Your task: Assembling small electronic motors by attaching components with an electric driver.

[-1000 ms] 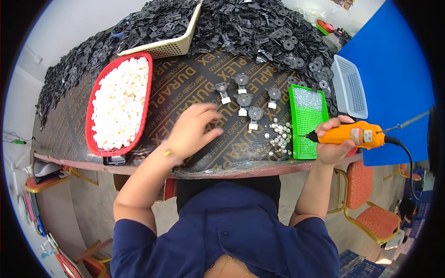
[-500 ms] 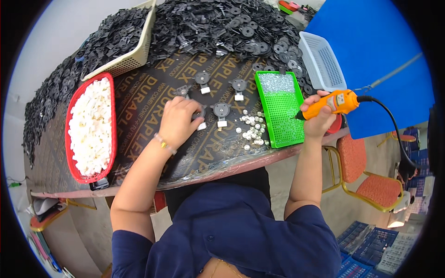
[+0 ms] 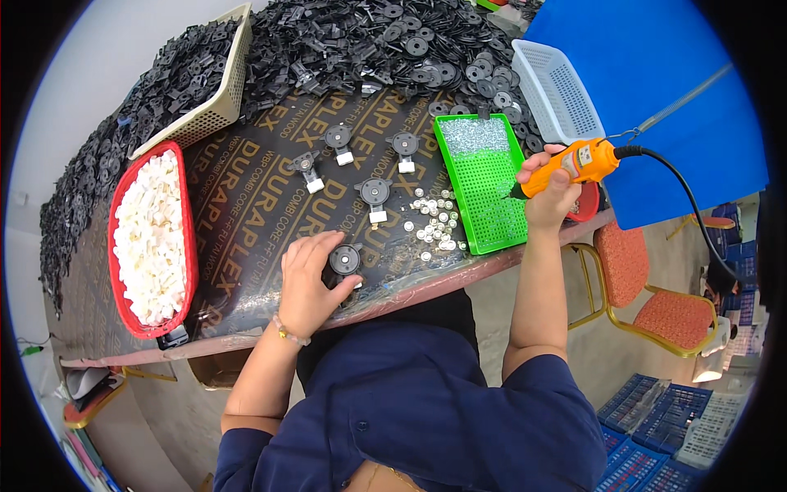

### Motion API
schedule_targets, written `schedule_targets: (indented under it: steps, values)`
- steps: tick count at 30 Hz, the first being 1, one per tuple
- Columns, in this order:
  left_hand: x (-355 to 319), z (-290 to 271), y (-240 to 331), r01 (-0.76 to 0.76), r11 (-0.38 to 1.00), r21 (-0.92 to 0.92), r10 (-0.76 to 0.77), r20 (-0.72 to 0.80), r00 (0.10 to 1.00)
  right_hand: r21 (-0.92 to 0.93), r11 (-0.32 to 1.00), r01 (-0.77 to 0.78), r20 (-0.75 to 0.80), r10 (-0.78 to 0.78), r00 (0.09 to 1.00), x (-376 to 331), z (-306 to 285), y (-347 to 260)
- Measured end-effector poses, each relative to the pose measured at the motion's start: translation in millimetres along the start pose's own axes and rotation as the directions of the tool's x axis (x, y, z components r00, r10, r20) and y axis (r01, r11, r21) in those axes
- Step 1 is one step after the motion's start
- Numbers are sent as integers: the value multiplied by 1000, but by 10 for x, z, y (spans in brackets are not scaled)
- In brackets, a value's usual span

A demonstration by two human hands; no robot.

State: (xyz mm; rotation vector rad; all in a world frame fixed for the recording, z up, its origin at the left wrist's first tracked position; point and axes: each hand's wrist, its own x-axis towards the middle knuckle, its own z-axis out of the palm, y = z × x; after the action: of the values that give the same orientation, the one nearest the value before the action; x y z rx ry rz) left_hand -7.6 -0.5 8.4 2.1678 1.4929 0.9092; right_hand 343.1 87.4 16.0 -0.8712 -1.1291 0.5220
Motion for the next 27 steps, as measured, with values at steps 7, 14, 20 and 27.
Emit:
schedule_targets:
  steps: [7, 14, 20, 27]
  values:
    - [-58, 77, -97, 37, 999, -7, -37, 45, 998, 67, 998, 13, -22, -11, 1000, 2, 154, -328]
    - [-34, 230, -87, 35, 999, -8, -35, 10, 999, 414, 883, -223, 323, 86, 942, -503, 1009, -613]
    - [-61, 242, -111, 35, 999, -10, -35, -4, 999, 435, 825, -361, 507, 107, 855, -816, 1510, -545]
    - [-72, 234, -136, 41, 999, -29, -41, 0, 999, 421, 815, -398, 538, 129, 833, -891, 1579, -462]
